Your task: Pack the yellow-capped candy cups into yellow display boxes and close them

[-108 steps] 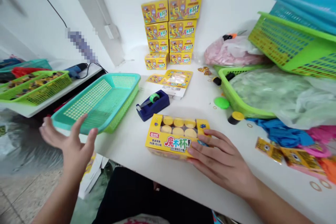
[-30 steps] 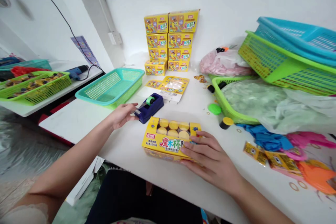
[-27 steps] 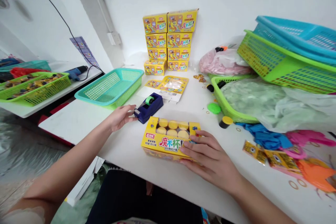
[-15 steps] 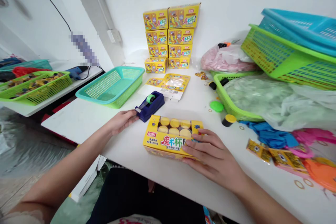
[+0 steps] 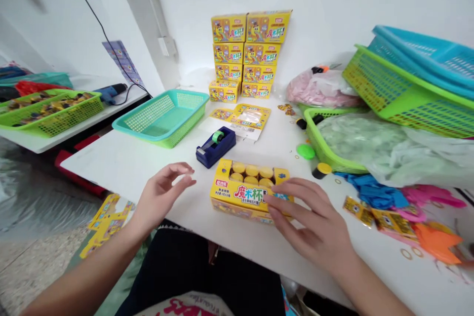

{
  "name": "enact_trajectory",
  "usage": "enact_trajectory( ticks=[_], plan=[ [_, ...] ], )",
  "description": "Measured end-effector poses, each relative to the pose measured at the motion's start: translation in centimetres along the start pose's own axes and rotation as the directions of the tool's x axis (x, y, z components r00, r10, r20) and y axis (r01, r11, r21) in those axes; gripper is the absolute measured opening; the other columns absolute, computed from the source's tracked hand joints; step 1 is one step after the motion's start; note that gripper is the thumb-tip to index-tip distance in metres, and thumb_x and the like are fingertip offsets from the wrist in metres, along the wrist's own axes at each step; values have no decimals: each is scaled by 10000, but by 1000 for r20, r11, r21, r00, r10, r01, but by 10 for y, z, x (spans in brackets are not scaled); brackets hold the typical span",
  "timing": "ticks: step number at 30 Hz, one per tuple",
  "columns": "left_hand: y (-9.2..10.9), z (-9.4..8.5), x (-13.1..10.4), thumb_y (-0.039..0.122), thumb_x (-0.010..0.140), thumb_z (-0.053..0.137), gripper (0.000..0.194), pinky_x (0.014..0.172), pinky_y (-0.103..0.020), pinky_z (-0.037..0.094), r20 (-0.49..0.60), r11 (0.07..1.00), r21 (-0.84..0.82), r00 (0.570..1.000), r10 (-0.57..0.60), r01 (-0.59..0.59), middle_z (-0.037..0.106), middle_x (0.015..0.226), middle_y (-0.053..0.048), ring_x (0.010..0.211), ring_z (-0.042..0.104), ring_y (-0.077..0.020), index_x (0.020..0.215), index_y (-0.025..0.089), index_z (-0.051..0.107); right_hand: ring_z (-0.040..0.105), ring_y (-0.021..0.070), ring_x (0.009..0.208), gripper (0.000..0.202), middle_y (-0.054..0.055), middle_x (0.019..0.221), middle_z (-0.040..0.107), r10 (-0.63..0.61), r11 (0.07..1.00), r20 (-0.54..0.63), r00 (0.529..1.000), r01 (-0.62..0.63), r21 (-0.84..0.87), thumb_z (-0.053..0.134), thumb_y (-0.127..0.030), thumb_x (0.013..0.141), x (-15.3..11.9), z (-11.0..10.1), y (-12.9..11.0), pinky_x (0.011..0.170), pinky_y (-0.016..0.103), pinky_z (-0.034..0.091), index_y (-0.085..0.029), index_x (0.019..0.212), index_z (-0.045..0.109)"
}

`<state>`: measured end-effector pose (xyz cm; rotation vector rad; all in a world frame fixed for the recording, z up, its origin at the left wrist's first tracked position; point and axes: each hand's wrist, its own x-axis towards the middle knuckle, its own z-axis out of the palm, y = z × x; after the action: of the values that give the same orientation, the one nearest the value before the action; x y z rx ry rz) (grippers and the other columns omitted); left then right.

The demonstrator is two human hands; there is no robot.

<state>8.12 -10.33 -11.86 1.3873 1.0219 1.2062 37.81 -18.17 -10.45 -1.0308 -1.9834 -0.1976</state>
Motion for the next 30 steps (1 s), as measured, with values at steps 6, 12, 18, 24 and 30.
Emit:
enact_trajectory(
  ticks=[6,12,18,24,30],
  plan=[
    [14,38,-50,245,859,666,61,800,-249,514,208,1000,-21,978,0,4,670,866,-6,822,619,-125,901,202,656,687,149,810,245,44,1020,717,361,863,260,895,-427,272,693,-288,832,38,13,-57,717,271,591,-257,1074,707],
    [18,46,-70,247,868,646,47,648,-236,458,262,997,82,965,-27,5,659,775,13,668,543,-106,904,231,671,682,155,799,50,18,857,727,388,774,336,858,-501,387,720,-239,807,29,20,-67,697,277,575,-239,856,710],
    [4,70,-77,263,863,650,54,617,-217,457,306,989,-53,945,-116,139,629,756,17,652,538,-96,903,228,655,648,151,888,120,15,914,680,378,866,200,904,-422,270,695,-142,824,6,13,-69,806,311,549,-240,884,663],
    [-17,109,-67,249,842,673,272,499,-162,392,115,924,-327,979,-170,199,651,771,45,529,509,-46,906,230,409,613,183,968,64,24,918,689,377,926,72,923,-374,-53,687,-193,847,0,22,-57,902,369,496,-226,884,647],
    [-27,121,-60,215,780,744,541,492,-142,375,-50,937,-327,988,-145,121,731,761,26,589,645,-80,822,261,207,632,187,956,40,43,921,694,394,909,-5,919,-390,-147,672,-210,862,-6,34,-48,925,374,497,-206,886,640]
  ],
)
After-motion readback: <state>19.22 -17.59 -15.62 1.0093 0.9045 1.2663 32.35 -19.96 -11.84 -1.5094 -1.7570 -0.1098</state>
